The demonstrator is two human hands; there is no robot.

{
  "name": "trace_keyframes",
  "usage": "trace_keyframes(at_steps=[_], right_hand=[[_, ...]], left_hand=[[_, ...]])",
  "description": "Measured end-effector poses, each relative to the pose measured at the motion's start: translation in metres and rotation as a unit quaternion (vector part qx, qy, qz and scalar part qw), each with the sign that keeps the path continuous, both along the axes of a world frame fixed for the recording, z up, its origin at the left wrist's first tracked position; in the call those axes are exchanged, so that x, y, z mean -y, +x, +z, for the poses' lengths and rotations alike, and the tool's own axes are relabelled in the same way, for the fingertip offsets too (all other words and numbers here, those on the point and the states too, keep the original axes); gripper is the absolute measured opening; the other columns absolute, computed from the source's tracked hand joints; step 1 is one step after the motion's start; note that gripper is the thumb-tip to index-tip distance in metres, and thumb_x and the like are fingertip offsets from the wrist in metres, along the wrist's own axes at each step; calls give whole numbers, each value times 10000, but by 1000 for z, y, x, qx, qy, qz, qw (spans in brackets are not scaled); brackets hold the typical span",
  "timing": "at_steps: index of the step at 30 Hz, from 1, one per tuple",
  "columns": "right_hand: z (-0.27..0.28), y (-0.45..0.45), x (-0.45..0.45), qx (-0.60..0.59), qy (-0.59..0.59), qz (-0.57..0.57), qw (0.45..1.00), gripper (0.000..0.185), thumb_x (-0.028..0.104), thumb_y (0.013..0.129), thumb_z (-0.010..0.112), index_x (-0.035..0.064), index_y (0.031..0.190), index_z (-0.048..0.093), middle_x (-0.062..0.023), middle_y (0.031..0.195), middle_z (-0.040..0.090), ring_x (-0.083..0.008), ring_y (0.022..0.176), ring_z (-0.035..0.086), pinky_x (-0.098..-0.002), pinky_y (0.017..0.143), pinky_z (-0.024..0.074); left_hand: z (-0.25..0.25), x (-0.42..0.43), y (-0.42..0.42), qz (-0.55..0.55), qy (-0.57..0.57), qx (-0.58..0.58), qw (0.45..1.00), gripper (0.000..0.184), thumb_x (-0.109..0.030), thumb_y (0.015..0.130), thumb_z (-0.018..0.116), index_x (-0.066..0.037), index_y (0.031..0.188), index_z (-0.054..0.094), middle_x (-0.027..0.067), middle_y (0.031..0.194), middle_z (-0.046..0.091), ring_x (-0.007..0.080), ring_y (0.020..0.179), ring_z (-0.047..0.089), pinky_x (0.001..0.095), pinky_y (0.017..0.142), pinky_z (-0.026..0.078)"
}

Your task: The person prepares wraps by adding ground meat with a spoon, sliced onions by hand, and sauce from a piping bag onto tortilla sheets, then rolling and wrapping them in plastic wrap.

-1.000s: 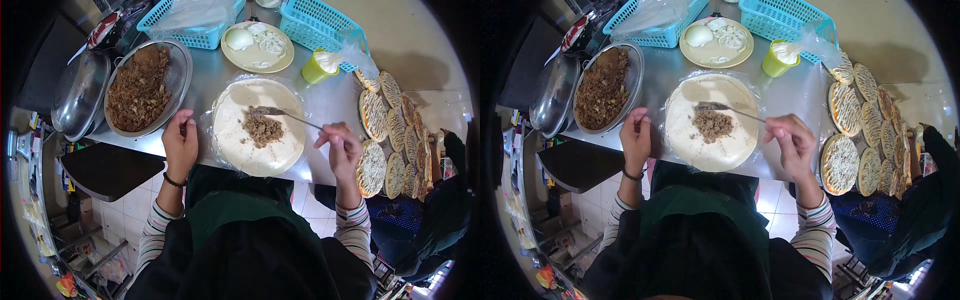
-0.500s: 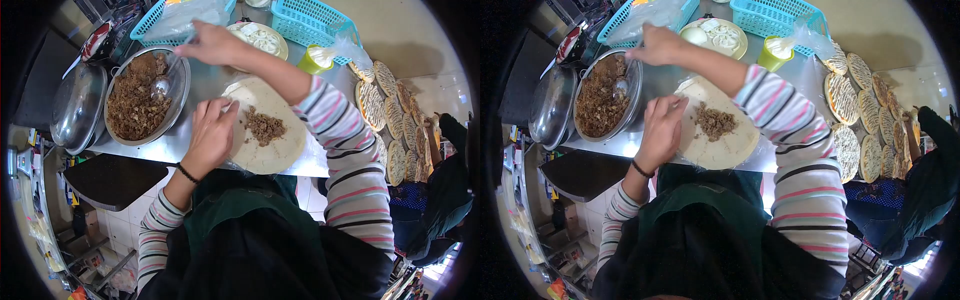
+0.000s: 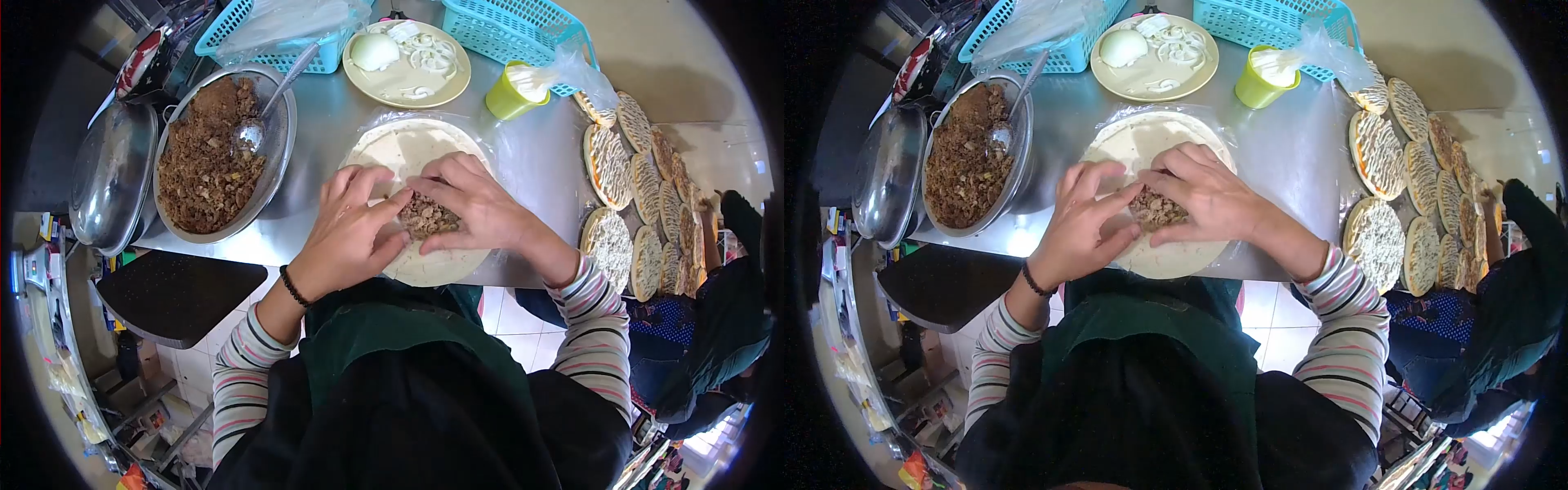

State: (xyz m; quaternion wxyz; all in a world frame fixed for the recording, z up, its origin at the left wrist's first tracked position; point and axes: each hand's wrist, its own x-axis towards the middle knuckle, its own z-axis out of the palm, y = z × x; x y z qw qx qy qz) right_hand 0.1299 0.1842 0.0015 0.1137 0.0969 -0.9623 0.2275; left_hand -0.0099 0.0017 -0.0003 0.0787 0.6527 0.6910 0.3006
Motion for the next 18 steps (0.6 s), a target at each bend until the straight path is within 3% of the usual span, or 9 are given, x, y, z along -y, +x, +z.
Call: trace_keyframes(at_steps=[4, 9, 18], right_hand=[[-11, 0, -5, -34, -13, 46, 998, 639, 336, 628, 788, 17, 1141, 581, -114, 983, 513, -286, 936, 498, -374, 850, 421], [-1, 10, -7, -58, -59, -20, 996, 485, 265, 688, 749, 21, 1084, 612, -97, 971, 531, -267, 915, 513, -360, 819, 438], [1, 11, -2, -56, -42, -29, 997, 453, 239, 689, 745, -2, 1049, 612, -93, 934, 535, -263, 892, 518, -349, 803, 447]], left_hand=[[3, 2, 2, -3, 4, 0, 1000, 482, -345, 720, 714, -59, 1095, 618, 80, 1079, 509, 289, 1063, 424, 417, 876, 340], [-12, -3, -1, -10, 30, -1, 999, 482, -328, 720, 724, -40, 1089, 610, 72, 1042, 523, 272, 1007, 462, 394, 840, 359], [-3, 7, -14, -15, 63, 9, 998, 475, -316, 672, 763, -50, 1043, 635, 54, 991, 544, 252, 952, 484, 382, 787, 381]])
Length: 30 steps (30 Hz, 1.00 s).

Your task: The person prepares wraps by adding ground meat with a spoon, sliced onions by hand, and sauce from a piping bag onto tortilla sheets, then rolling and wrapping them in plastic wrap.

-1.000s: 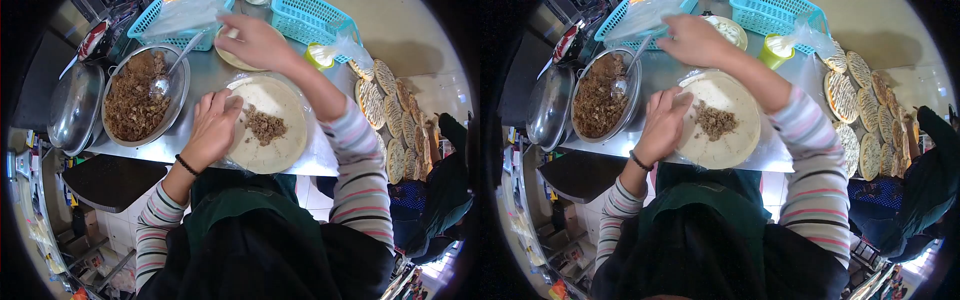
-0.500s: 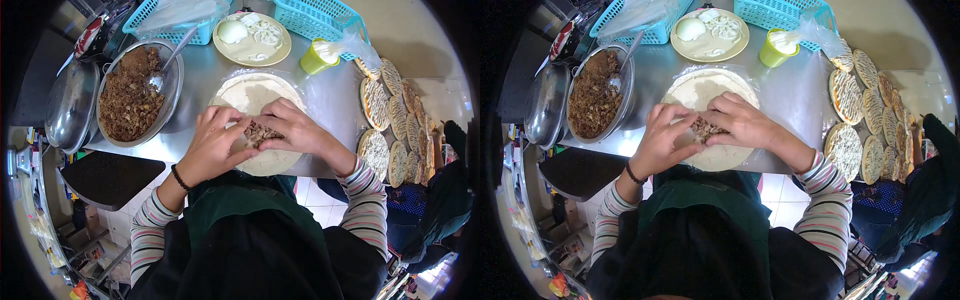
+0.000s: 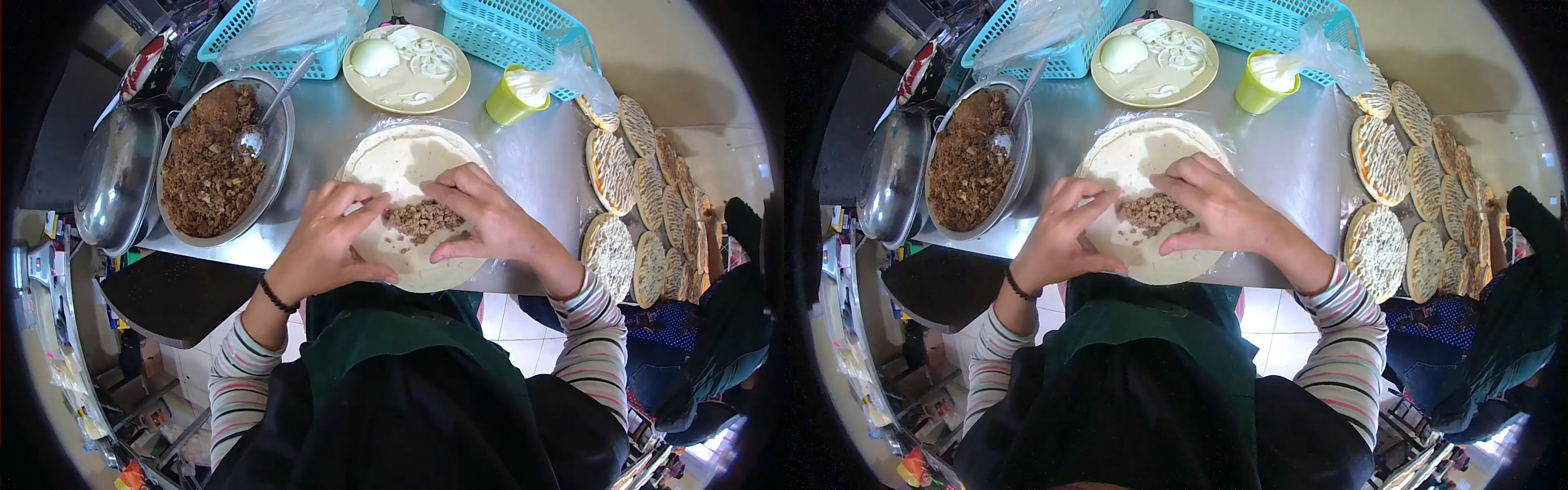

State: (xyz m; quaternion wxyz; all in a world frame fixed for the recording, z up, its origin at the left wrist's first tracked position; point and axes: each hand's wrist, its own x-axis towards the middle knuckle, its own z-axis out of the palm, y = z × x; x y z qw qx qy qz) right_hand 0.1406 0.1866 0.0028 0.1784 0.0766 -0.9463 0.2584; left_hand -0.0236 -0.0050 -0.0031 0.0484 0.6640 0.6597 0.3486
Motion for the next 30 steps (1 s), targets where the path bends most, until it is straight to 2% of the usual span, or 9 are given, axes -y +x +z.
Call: trace_keyframes(at_steps=[10, 12, 13, 15, 17, 19, 22, 24, 30], right_hand=[[8, -8, 4, 34, 45, 45, 997, 439, 228, 715, 736, -11, 1060, 605, -103, 950, 550, -269, 893, 540, -351, 814, 461], [18, -12, -1, 43, -47, 24, 998, 513, 269, 708, 753, -23, 1100, 596, -118, 1019, 563, -295, 945, 555, -364, 826, 457], [20, -18, -11, 60, -88, -14, 994, 496, 266, 731, 747, -1, 1122, 599, -133, 1040, 569, -301, 977, 555, -368, 832, 454], [33, -47, -42, 80, -126, -134, 980, 214, 114, 797, 659, 17, 987, 655, -117, 838, 632, -246, 774, 617, -346, 714, 487], [25, -86, -80, 5, -92, -245, 965, 136, 97, 806, 605, 6, 882, 671, -185, 800, 651, -333, 710, 632, -396, 688, 503], [4, -125, -119, -32, 28, -257, 965, 181, 17, 772, 531, 2, 875, 679, -213, 810, 649, -344, 749, 642, -400, 721, 509], [-35, -171, -156, 10, 146, -275, 950, 229, -5, 744, 498, 12, 890, 674, -219, 848, 645, -340, 816, 644, -411, 762, 510], [-41, -190, -155, 191, 258, -272, 907, 224, 17, 731, 511, 22, 896, 662, -215, 897, 644, -340, 868, 632, -398, 815, 502], [-23, -171, -142, 190, 129, -193, 954, 232, 78, 728, 564, 61, 936, 665, -180, 958, 650, -346, 917, 617, -400, 847, 475]], left_hand=[[-11, -13, 11, -27, 0, -14, 1000, 454, -276, 686, 747, -58, 1064, 622, 66, 936, 526, 266, 906, 496, 366, 770, 395], [-9, -11, 12, -12, 26, 12, 1000, 480, -273, 687, 750, -50, 1086, 606, 90, 963, 522, 280, 916, 500, 377, 784, 403], [-5, -7, 12, 0, 27, 32, 999, 498, -256, 683, 760, -43, 1102, 596, 102, 985, 523, 290, 928, 501, 390, 796, 407], [-3, 2, 7, 17, 19, 27, 999, 492, -231, 663, 776, -41, 1086, 610, 96, 993, 532, 295, 929, 506, 392, 810, 411], [-2, 7, 1, 41, 12, 18, 999, 390, -172, 654, 778, -55, 1003, 649, 76, 957, 543, 286, 916, 514, 386, 801, 409], [-8, 9, 1, 58, 9, 4, 998, 340, -163, 657, 773, -62, 962, 661, 71, 934, 542, 278, 909, 514, 380, 791, 403], [-12, 4, 6, 78, 33, -15, 996, 224, -136, 668, 759, -90, 877, 689, 47, 888, 538, 245, 882, 515, 366, 761, 386], [-14, 1, 11, 80, 40, 2, 996, 224, -133, 672, 756, -100, 883, 689, 36, 880, 539, 229, 859, 517, 362, 747, 379], [-19, 2, 16, 108, 53, 8, 993, 213, -135, 701, 743, -104, 903, 687, 13, 819, 581, 219, 818, 522, 352, 738, 377]])
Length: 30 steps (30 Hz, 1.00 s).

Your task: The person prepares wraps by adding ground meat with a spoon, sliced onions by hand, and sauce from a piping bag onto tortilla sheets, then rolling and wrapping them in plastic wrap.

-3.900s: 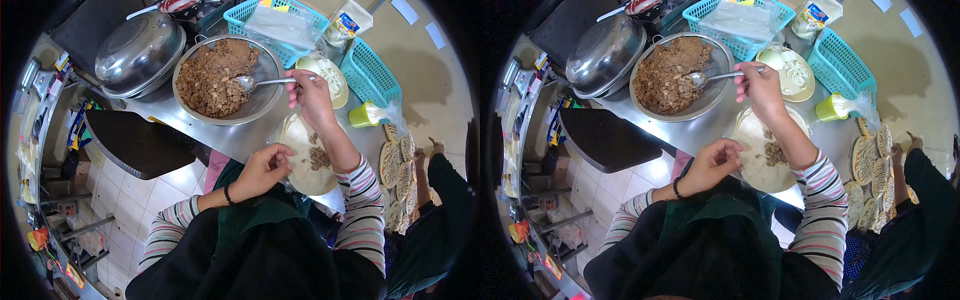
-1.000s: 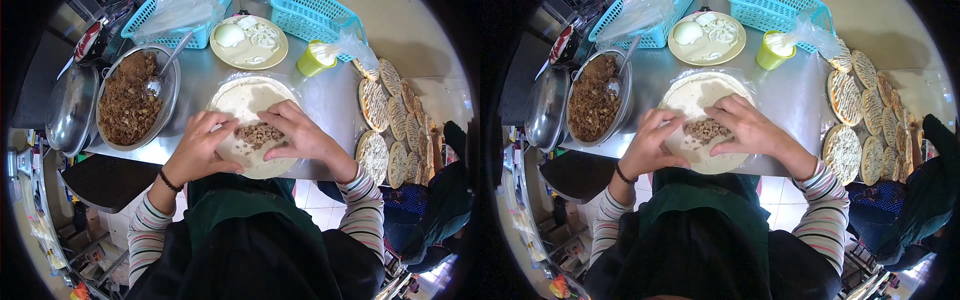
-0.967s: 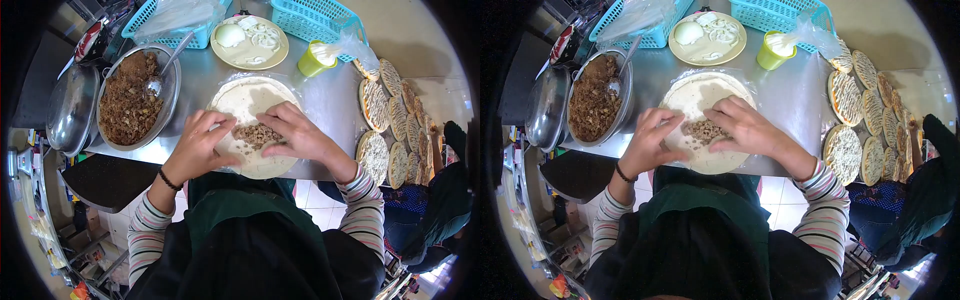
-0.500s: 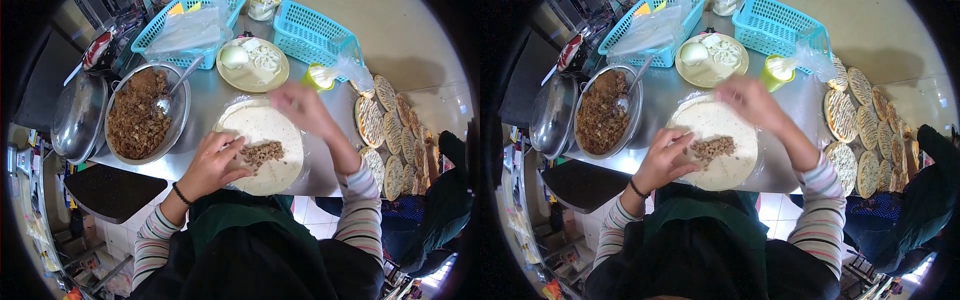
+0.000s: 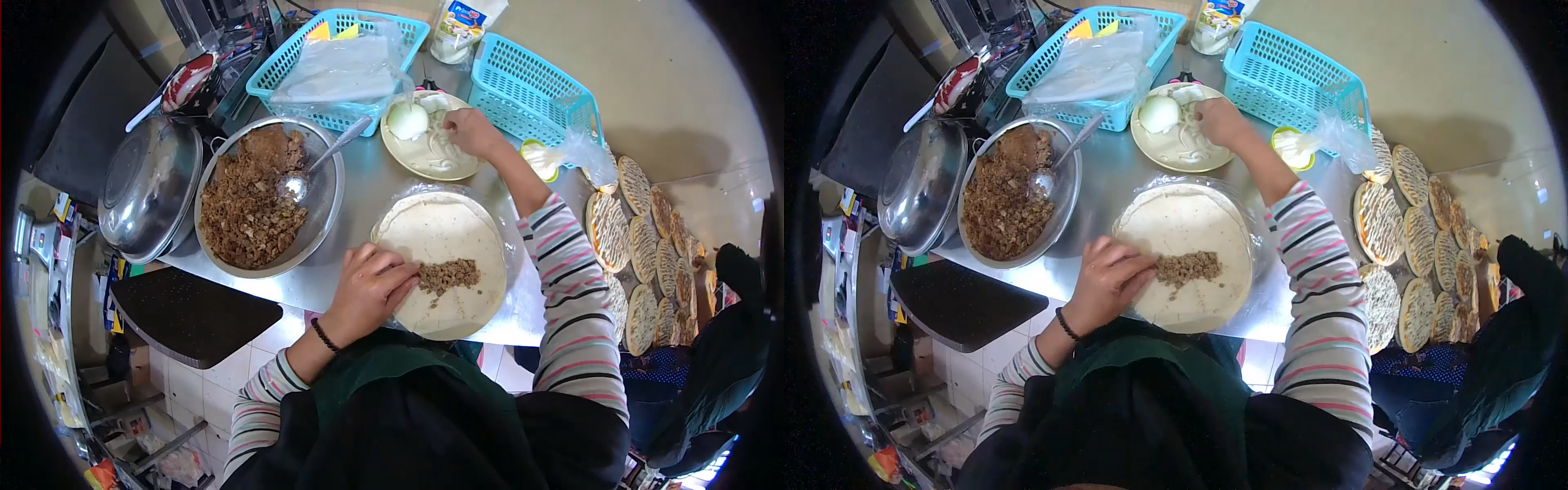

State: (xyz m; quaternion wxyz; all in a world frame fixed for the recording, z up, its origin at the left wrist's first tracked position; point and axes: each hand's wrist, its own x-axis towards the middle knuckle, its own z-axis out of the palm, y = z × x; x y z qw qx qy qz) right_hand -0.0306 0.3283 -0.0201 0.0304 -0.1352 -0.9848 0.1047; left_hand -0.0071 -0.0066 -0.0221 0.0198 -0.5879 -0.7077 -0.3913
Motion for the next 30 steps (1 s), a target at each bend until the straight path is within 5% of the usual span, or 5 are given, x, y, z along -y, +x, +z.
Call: trace_keyframes(at_steps=[7, 13, 25, 27, 30], right_hand=[[6, -46, -29, -91, -26, -26, 995, 347, 108, 705, 672, 57, 1048, 650, -152, 1027, 650, -316, 931, 616, -389, 830, 482], [13, -55, -15, 74, 117, 80, 987, 527, 158, 691, 676, 120, 1207, 573, -168, 1130, 583, -323, 1043, 569, -392, 905, 466], [31, -2, 28, 23, -35, 104, 994, 402, 244, 671, 676, -22, 968, 628, -216, 935, 643, -321, 866, 631, -375, 777, 497], [39, -3, 37, 122, -206, 13, 971, 352, 266, 707, 657, -30, 898, 644, -193, 880, 655, -311, 778, 649, -375, 703, 509], [42, 1, 15, 94, -56, -53, 993, 298, 268, 711, 645, -13, 810, 653, -180, 879, 660, -299, 745, 652, -367, 674, 508]], left_hand=[[4, -1, 3, -24, 5, 32, 999, 227, -58, 751, 675, -77, 977, 658, 46, 901, 637, 234, 840, 557, 356, 768, 398], [2, 5, 0, -13, 12, 31, 999, 242, -84, 770, 660, -73, 1012, 644, 48, 906, 625, 237, 846, 552, 361, 775, 402], [3, 4, 4, -28, 15, 39, 999, 231, -89, 765, 662, -50, 992, 646, 85, 928, 631, 280, 862, 551, 379, 799, 401], [3, 4, 4, -32, 14, 37, 999, 229, -90, 767, 660, -49, 992, 645, 86, 927, 633, 282, 861, 551, 380, 800, 401], [2, 8, 3, -21, 17, 36, 999, 218, -119, 779, 655, -66, 990, 647, 54, 911, 626, 245, 858, 546, 366, 785, 401]])
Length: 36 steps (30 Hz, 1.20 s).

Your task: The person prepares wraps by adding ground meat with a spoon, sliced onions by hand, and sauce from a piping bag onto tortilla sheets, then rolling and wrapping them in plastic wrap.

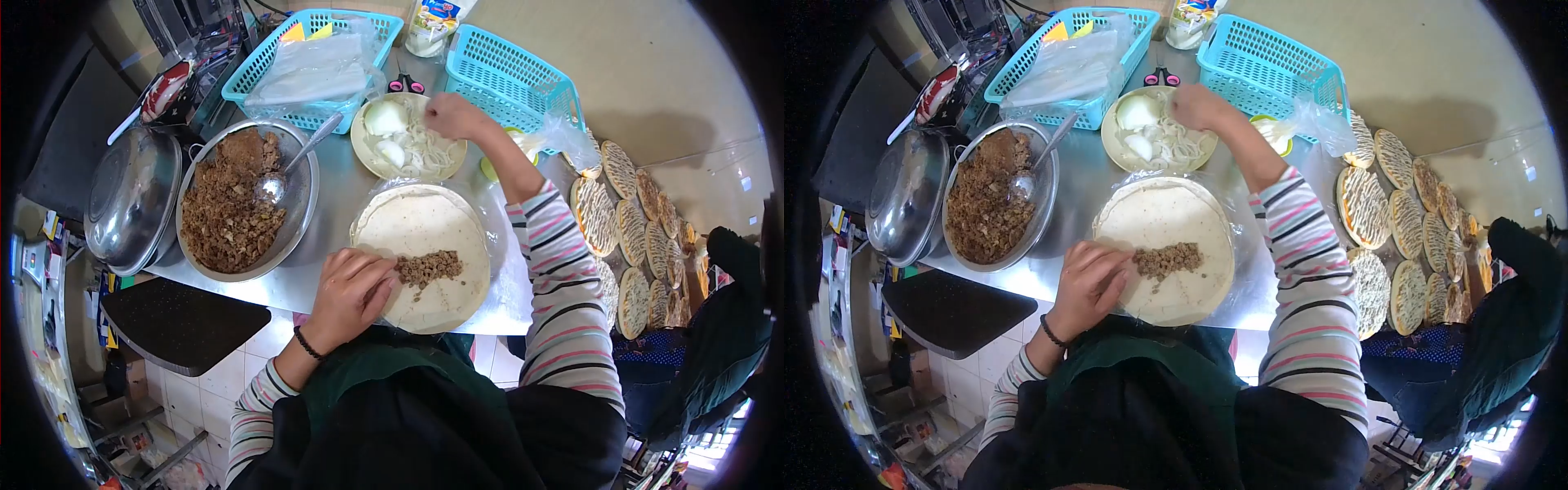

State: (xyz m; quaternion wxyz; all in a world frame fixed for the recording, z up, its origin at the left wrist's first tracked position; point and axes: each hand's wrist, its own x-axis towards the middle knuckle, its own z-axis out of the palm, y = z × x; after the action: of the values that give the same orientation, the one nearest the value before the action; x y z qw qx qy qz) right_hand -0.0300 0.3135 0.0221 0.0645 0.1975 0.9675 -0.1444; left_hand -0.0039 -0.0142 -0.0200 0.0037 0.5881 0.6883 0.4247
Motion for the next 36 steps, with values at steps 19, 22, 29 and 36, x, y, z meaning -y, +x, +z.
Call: trace_keyframes(at_steps=[19, 22, 29, 36], right_hand=[[28, 75, 49, -108, -477, -29, 872, 115, 52, 742, 711, -21, 810, 653, -39, 654, 622, -100, 554, 575, -226, 477, 473], [36, 98, 95, -66, -502, 31, 862, 114, 68, 758, 710, -10, 829, 667, -40, 670, 634, -86, 560, 572, -216, 487, 473], [25, 128, 128, -70, -518, 14, 853, 102, 103, 800, 692, 11, 845, 685, -40, 693, 648, -72, 567, 578, -207, 491, 462], [18, 144, 145, -178, -374, 63, 908, 105, 57, 790, 659, 10, 880, 684, -107, 740, 664, -170, 658, 629, -291, 629, 486]], left_hand=[[25, -25, -16, 44, 56, 127, 989, 202, -48, 774, 653, -16, 974, 646, 123, 887, 649, 237, 787, 608, 310, 702, 466], [32, -33, -8, 54, 61, 167, 983, 200, -40, 782, 668, -8, 978, 642, 99, 867, 664, 161, 738, 621, 267, 678, 473], [17, -25, 8, -9, 55, 321, 945, 137, -8, 821, 651, 25, 952, 636, 81, 845, 672, 108, 794, 637, 232, 699, 500], [12, -28, 27, 43, 91, 295, 950, 157, -7, 765, 660, 12, 920, 643, 93, 793, 673, 109, 684, 631, 247, 622, 499]])
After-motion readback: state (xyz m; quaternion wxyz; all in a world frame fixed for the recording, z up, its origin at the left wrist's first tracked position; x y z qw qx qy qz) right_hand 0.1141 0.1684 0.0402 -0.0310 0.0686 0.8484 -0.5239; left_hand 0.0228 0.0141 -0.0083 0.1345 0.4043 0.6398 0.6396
